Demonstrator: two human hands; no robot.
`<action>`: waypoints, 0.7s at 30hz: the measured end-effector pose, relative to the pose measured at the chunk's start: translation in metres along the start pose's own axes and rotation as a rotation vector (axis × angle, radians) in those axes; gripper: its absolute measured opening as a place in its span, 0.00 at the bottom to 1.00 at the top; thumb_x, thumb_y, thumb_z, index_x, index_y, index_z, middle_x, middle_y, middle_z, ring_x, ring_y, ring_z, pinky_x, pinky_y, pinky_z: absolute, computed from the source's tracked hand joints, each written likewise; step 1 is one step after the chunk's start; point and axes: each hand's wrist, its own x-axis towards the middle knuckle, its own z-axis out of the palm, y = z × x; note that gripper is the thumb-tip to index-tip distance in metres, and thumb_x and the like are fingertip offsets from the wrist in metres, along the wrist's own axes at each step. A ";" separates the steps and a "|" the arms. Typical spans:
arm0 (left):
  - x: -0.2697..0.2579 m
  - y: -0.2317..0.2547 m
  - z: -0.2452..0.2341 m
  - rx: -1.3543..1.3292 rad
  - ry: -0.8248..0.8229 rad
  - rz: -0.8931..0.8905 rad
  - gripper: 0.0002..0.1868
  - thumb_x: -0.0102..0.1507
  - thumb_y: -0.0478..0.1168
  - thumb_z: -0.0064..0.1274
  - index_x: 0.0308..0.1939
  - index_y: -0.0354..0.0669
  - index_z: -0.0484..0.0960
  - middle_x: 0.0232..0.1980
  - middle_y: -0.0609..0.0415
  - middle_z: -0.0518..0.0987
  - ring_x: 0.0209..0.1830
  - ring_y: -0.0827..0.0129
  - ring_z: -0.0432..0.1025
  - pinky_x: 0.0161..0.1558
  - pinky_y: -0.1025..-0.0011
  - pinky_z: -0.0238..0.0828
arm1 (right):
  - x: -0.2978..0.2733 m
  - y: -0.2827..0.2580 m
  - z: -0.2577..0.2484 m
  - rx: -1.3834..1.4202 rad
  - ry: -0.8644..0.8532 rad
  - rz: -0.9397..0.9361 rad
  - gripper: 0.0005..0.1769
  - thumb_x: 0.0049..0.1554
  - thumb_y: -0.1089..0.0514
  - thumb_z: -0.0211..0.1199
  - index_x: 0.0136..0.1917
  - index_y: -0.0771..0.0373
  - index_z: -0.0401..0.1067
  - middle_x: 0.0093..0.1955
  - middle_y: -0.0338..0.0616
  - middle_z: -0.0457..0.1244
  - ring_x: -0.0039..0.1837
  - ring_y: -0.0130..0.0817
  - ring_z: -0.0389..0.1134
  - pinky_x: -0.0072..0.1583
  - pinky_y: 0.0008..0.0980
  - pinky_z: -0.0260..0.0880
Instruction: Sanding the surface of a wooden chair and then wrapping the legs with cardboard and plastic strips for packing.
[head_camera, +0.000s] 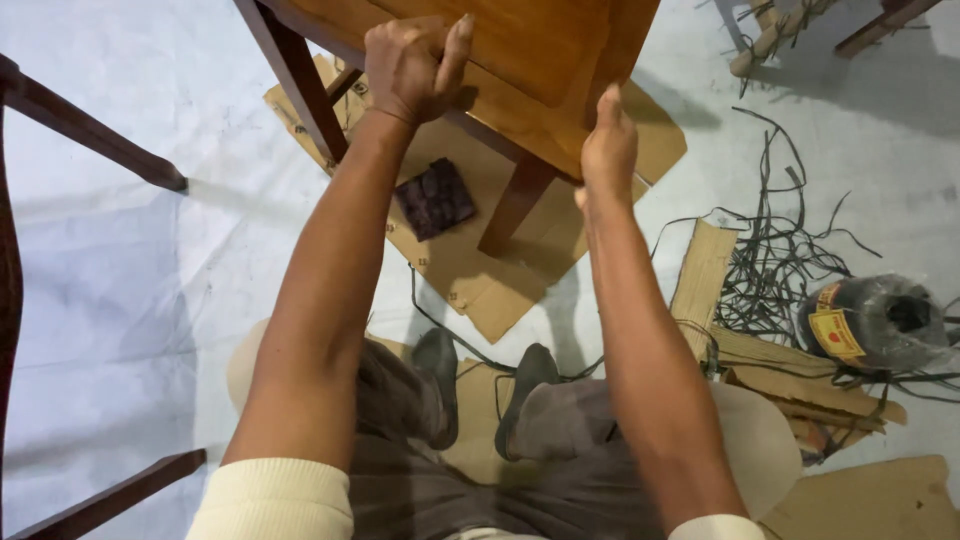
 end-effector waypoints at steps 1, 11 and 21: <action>0.001 -0.002 -0.003 -0.013 -0.023 0.003 0.31 0.75 0.51 0.49 0.16 0.49 0.72 0.15 0.52 0.65 0.13 0.60 0.59 0.22 0.60 0.56 | -0.010 -0.005 0.004 0.030 0.016 0.015 0.21 0.68 0.33 0.50 0.52 0.50 0.71 0.49 0.23 0.59 0.51 0.19 0.60 0.51 0.27 0.63; -0.001 -0.003 -0.024 -0.018 -0.091 -0.007 0.30 0.75 0.49 0.49 0.17 0.47 0.74 0.16 0.50 0.68 0.14 0.58 0.62 0.23 0.60 0.61 | -0.067 -0.041 0.019 0.169 0.084 0.116 0.25 0.65 0.38 0.50 0.46 0.61 0.72 0.37 0.30 0.50 0.39 0.25 0.48 0.41 0.29 0.53; -0.055 0.048 -0.005 0.038 0.170 -0.215 0.15 0.73 0.44 0.46 0.38 0.40 0.84 0.49 0.47 0.81 0.52 0.57 0.74 0.57 0.57 0.68 | -0.097 -0.056 -0.004 0.091 -0.040 0.152 0.28 0.62 0.29 0.50 0.45 0.55 0.70 0.28 0.31 0.49 0.28 0.23 0.50 0.30 0.30 0.52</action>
